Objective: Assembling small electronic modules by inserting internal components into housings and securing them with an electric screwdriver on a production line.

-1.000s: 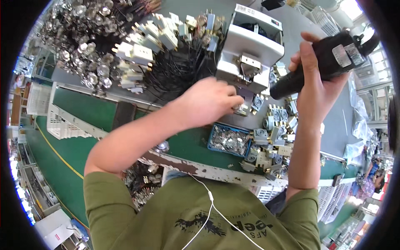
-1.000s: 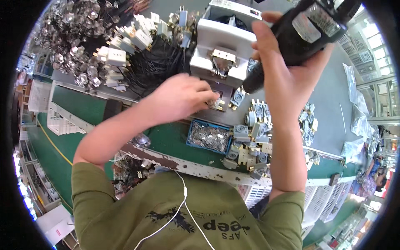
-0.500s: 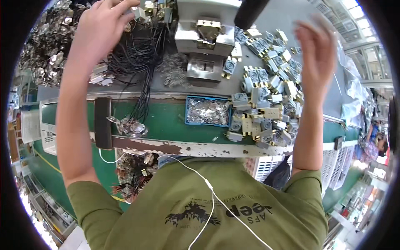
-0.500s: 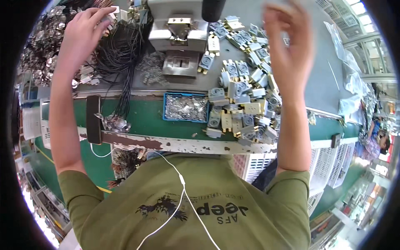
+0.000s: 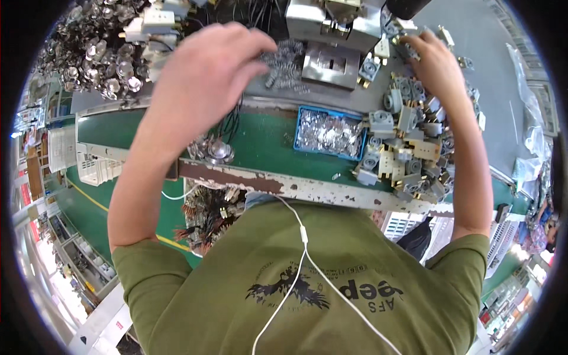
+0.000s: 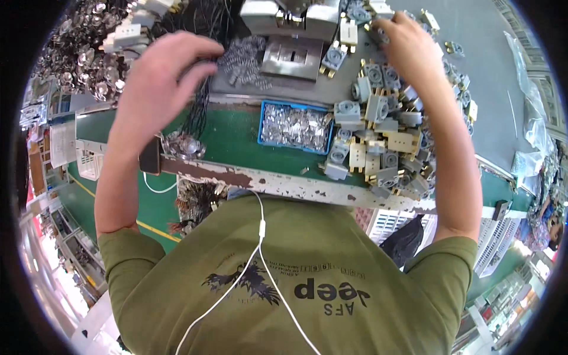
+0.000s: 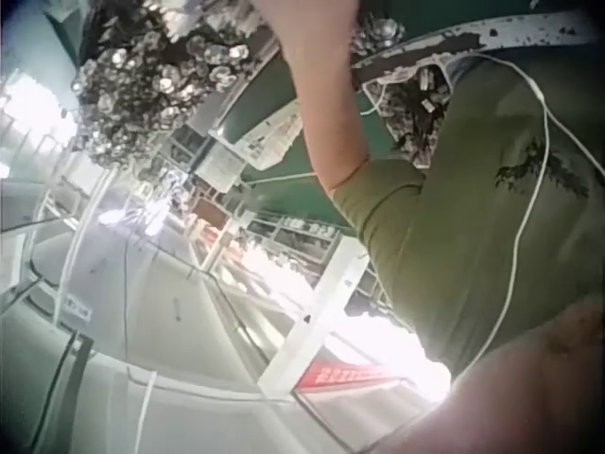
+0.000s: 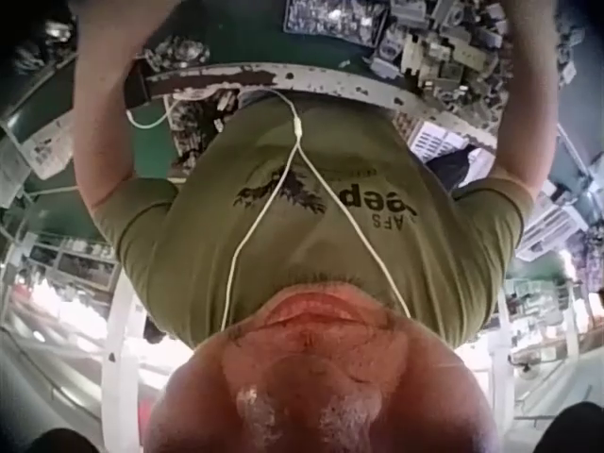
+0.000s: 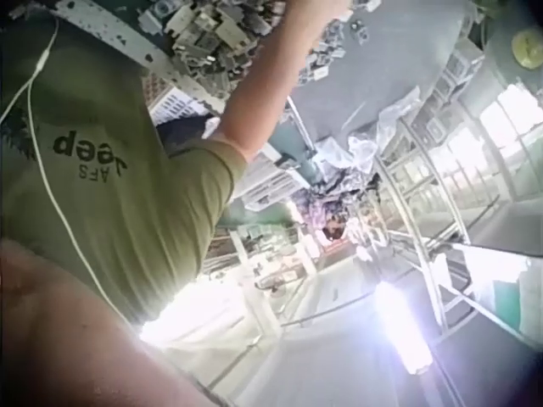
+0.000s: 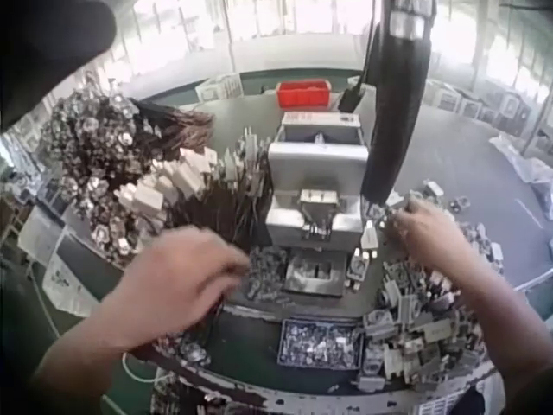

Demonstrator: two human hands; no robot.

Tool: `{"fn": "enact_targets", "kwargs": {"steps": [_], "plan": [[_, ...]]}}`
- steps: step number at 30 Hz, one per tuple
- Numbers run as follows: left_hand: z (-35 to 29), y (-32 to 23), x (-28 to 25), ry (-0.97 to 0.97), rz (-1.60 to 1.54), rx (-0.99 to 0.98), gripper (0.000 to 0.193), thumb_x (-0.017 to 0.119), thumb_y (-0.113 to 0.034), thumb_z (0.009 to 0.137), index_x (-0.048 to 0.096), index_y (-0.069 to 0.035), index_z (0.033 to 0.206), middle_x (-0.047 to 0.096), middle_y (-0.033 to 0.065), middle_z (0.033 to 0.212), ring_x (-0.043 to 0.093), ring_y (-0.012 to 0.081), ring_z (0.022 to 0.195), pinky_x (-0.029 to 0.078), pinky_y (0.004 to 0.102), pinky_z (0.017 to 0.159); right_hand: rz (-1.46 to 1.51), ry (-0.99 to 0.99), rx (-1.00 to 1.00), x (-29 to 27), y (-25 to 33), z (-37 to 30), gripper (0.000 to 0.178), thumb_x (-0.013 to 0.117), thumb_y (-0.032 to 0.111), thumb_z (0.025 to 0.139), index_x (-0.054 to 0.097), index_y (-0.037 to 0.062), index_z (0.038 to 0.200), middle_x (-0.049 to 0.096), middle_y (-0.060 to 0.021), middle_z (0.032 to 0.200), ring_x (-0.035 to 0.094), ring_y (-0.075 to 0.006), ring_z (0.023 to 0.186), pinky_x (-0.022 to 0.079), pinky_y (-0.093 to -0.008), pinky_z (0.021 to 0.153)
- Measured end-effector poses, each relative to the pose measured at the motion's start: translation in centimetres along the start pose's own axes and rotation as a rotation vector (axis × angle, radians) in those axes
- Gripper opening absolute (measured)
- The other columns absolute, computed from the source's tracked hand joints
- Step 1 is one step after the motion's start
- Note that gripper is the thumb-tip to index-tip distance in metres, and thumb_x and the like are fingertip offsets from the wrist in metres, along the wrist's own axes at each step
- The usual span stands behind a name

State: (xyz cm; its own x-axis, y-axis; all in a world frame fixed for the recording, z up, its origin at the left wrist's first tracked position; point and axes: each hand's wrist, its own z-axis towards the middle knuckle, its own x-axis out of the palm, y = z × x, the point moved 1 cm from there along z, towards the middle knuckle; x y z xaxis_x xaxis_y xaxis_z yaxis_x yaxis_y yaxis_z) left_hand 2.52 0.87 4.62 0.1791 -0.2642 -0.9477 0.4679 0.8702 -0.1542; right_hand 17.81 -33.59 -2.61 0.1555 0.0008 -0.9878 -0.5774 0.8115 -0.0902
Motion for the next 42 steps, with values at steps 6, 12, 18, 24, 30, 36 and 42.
{"fn": "enact_targets", "kwargs": {"steps": [6, 12, 18, 24, 30, 36, 42], "plan": [[-4.8, -2.7, 5.8, 0.328, -0.175, 0.111, 0.020, 0.076, -0.019, 0.082, 0.068, -0.009, 0.098, 0.066, 0.0088, 0.091, 0.067, 0.0298, 0.095, 0.052, 0.0432, 0.084, 0.116, 0.028, -0.114, -1.0, -1.0, 0.3, 0.050, 0.073, 0.006, 0.086, 0.064, 0.0196, 0.133, 0.062, -0.0097, 0.119, 0.064, -0.0337, 0.111, 0.053, -0.0443, 0.096], [-5.7, -3.0, 7.3, 0.363, -0.163, 0.102, 0.017, 0.072, -0.015, 0.085, 0.064, -0.008, 0.097, 0.065, 0.0094, 0.090, 0.066, 0.0317, 0.092, 0.052, 0.0436, 0.083, 0.156, -0.008, -0.114, -0.5, -0.3, -1.0, 0.047, 0.076, 0.007, 0.086, 0.062, 0.0155, 0.130, 0.066, -0.0109, 0.129, 0.062, -0.0346, 0.121, 0.052, -0.0433, 0.102], [-5.1, -2.7, 4.7, 0.294, -0.324, 0.006, 0.015, 0.070, -0.013, 0.090, 0.064, -0.006, 0.102, 0.064, 0.0107, 0.097, 0.066, 0.0329, 0.098, 0.053, 0.0443, 0.086, 0.434, -0.123, -0.045, -3.5, 2.5, -3.0, 0.064, 0.074, 0.001, 0.087, 0.052, 0.0168, 0.145, 0.070, -0.0098, 0.126, 0.066, -0.0288, 0.118, 0.052, -0.0430, 0.101], [-4.4, -2.0, 4.2, 0.298, -0.380, 0.043, 0.017, 0.071, -0.011, 0.090, 0.065, -0.008, 0.106, 0.065, 0.0095, 0.101, 0.066, 0.0323, 0.099, 0.053, 0.0440, 0.088, 0.468, -0.288, -0.107, -8.5, 6.0, -4.3, 0.062, 0.076, -0.004, 0.083, 0.059, 0.0108, 0.140, 0.071, -0.0086, 0.122, 0.067, -0.0242, 0.101, 0.054, -0.0358, 0.094], [-4.0, -0.7, 1.5, -0.003, -0.408, -0.085, 0.019, 0.066, -0.005, 0.093, 0.068, -0.007, 0.113, 0.068, 0.0116, 0.103, 0.067, 0.0326, 0.090, 0.055, 0.0401, 0.075, 0.569, -0.209, -0.148, -9.5, 10.0, -4.3, 0.040, 0.075, -0.003, 0.082, 0.071, 0.0104, 0.119, 0.063, -0.0088, 0.124, 0.067, -0.0226, 0.094, 0.055, -0.0336, 0.078], [-5.3, 3.0, -1.1, -0.230, -0.526, -0.383, 0.019, 0.064, -0.010, 0.100, 0.071, -0.006, 0.117, 0.064, 0.0003, 0.088, 0.057, 0.0070, 0.075, 0.047, 0.0243, 0.069, 0.570, 0.108, -0.108, -4.6, 11.2, -2.9, 0.044, 0.075, 0.003, 0.087, 0.066, 0.0059, 0.130, 0.059, -0.0123, 0.142, 0.073, -0.0218, 0.087, 0.059, -0.0326, 0.076], [-6.9, 3.7, -0.4, -0.252, -0.553, -0.399, 0.019, 0.063, -0.013, 0.101, 0.070, -0.007, 0.118, 0.066, 0.0001, 0.087, 0.059, 0.0086, 0.077, 0.047, 0.0245, 0.069, 0.478, 0.003, -0.156, -2.7, 12.2, -0.7, 0.043, 0.076, 0.016, 0.091, 0.063, 0.0127, 0.132, 0.074, -0.0150, 0.100, 0.070, -0.0280, 0.066, 0.054, -0.0391, 0.063]]}}
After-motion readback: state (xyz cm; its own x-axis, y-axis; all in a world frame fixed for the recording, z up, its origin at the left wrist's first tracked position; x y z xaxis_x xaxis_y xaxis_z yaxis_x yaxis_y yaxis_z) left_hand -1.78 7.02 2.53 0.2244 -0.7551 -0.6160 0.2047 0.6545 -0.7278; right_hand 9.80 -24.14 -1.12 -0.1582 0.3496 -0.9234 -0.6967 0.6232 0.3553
